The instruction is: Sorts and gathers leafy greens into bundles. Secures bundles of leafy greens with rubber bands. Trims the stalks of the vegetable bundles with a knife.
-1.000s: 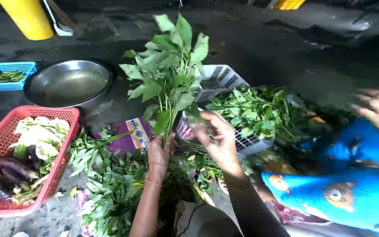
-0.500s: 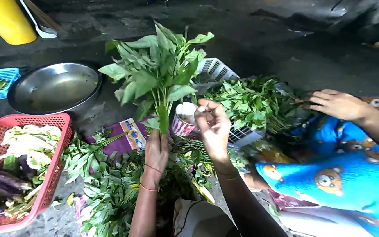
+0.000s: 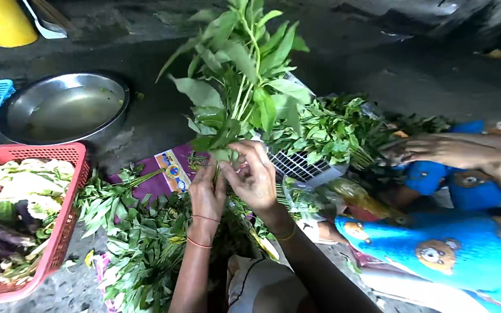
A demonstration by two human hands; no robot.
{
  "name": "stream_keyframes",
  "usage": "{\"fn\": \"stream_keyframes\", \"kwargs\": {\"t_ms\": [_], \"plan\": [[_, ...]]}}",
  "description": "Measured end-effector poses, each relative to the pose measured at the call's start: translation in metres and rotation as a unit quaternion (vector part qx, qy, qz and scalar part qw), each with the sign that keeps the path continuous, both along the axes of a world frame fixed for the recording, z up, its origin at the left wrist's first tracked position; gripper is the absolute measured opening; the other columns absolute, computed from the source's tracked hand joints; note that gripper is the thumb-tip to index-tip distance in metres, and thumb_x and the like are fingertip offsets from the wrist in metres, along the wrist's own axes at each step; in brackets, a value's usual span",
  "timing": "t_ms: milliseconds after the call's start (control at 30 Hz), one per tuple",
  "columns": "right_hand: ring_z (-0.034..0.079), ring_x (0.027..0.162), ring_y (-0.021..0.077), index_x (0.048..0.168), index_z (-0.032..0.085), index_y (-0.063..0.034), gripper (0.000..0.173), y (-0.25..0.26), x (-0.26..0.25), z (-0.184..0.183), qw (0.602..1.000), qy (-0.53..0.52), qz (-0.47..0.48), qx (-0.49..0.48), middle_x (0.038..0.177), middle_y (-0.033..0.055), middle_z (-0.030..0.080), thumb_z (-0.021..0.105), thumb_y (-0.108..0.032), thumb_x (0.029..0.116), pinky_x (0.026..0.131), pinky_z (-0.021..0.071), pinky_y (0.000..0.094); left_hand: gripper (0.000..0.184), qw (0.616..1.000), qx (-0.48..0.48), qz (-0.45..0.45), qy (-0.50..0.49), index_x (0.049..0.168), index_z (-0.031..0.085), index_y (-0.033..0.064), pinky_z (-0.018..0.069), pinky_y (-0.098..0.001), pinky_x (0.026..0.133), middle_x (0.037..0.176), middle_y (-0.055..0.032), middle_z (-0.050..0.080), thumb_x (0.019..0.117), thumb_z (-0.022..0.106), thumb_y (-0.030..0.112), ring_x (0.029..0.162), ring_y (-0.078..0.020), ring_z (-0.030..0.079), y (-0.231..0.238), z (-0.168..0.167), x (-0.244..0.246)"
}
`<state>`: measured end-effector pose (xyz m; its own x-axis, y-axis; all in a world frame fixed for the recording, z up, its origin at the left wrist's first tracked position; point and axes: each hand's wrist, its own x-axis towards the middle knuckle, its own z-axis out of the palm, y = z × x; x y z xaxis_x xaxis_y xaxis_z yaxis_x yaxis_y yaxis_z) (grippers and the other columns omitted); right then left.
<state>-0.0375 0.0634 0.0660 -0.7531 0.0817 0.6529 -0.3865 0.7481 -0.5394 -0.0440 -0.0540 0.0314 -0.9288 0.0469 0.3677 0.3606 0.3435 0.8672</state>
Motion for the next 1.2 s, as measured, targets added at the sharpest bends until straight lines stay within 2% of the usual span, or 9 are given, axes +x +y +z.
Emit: {"fn": "stream_keyframes", "kwargs": {"t_ms": [100,300,400,567,733,833,967,1100,1200], "plan": [[0.065,0.066,0.0063,0.117,0.069,-0.0035,0.024,0.005,0.0,-0.008,0.993,-0.024,0.021,-0.109,0.096,0.0059,0.07,0.069,-0.013,0.0955,0.057,0.0576,0.0239,0.05,0.992,0.065,-0.057,-0.091,0.146,0.054,0.0005,0.0513,-0.0307,0.071,0.101,-0.0121,0.07,0.0978,0.05,0.012,0.076,-0.0125,0.061,0.002,0.006,0.004],[0.066,0.095,0.0064,0.099,0.073,-0.0021,0.012,0.027,0.017,-0.021,0.994,-0.012,0.059,-0.091,0.125,0.0109,0.061,0.067,-0.012,0.0956,0.074,0.0588,0.02,0.047,0.964,0.184,-0.081,-0.176,0.146,0.054,0.005,0.0427,-0.0232,0.054,0.084,-0.0013,0.063,0.1032,0.038,0.014,0.059,-0.0051,0.049,0.005,0.003,0.004],[0.069,0.088,0.0073,0.099,0.072,0.0041,0.015,0.028,0.028,-0.04,0.993,-0.059,0.083,-0.058,0.105,0.0118,0.071,0.066,-0.009,0.0945,0.076,0.0603,0.0215,0.044,0.955,0.211,-0.065,-0.199,0.137,0.06,0.004,0.042,-0.0234,0.049,0.07,0.0012,0.058,0.1021,0.037,0.016,0.053,-0.0055,0.048,0.006,-0.005,0.005],[0.069,0.078,0.0154,0.109,0.069,0.0054,0.02,0.032,0.049,-0.06,0.988,-0.143,0.061,-0.013,0.101,0.0166,0.071,0.061,-0.01,0.0988,0.069,0.0605,0.03,0.039,0.968,0.104,-0.045,-0.222,0.137,0.06,0.0062,0.0504,-0.0333,0.055,0.08,-0.0069,0.064,0.108,0.038,0.02,0.058,-0.0136,0.057,0.0,-0.018,0.005],[0.07,0.076,0.0192,0.11,0.069,0.0053,0.027,0.055,0.078,-0.099,0.976,-0.215,0.036,0.002,0.095,0.0171,0.07,0.06,-0.019,0.1013,0.069,0.0612,0.0358,0.035,0.94,0.11,-0.047,-0.32,0.13,0.059,0.0187,0.0376,-0.0327,0.039,0.068,-0.0086,0.055,0.1069,0.041,0.038,0.044,-0.0188,0.044,-0.024,-0.064,0.013],[0.07,0.095,0.0356,0.119,0.069,0.0053,0.03,0.076,0.095,-0.144,0.943,-0.318,0.024,0.092,0.115,0.0267,0.068,0.063,-0.012,0.0954,0.079,0.06,0.0469,0.036,0.933,0.157,-0.031,-0.321,0.131,0.06,0.0083,0.0437,-0.0311,0.046,0.072,-0.0054,0.058,0.1034,0.058,0.031,0.05,-0.0139,0.048,-0.04,-0.084,-0.008],[0.043,0.138,0.0541,0.149,0.047,0.0056,0.06,0.086,0.095,-0.189,0.851,-0.513,0.018,0.109,0.15,0.0356,0.044,0.065,-0.008,0.0936,0.113,0.0363,0.0641,0.011,0.936,0.242,0.027,-0.254,0.106,0.058,0.006,0.039,-0.0199,0.039,0.06,0.0048,0.051,0.1032,0.053,0.016,0.043,-0.0035,0.043,-0.079,-0.058,-0.026],[0.07,0.104,0.042,0.118,0.07,0.006,0.029,0.052,0.078,-0.217,0.934,-0.344,0.079,0.063,0.112,0.0266,0.071,0.056,-0.01,0.0997,0.092,0.0557,0.0559,0.029,0.905,0.299,0.109,-0.283,0.129,0.057,0.0078,0.0331,-0.0182,0.034,0.059,0.006,0.043,0.1116,0.038,0.021,0.04,-0.0037,0.037,-0.101,-0.032,-0.029],[0.068,0.106,0.0427,0.112,0.075,-0.001,0.023,0.014,0.054,-0.235,0.937,-0.288,0.16,0.113,0.108,0.021,0.072,0.059,-0.007,0.0967,0.084,0.0574,0.0573,0.024,0.885,0.251,0.149,-0.362,0.124,0.053,0.0115,0.0321,-0.0183,0.035,0.059,0.0069,0.039,0.1124,0.038,0.025,0.04,-0.0034,0.035,-0.103,-0.041,-0.013]]}}
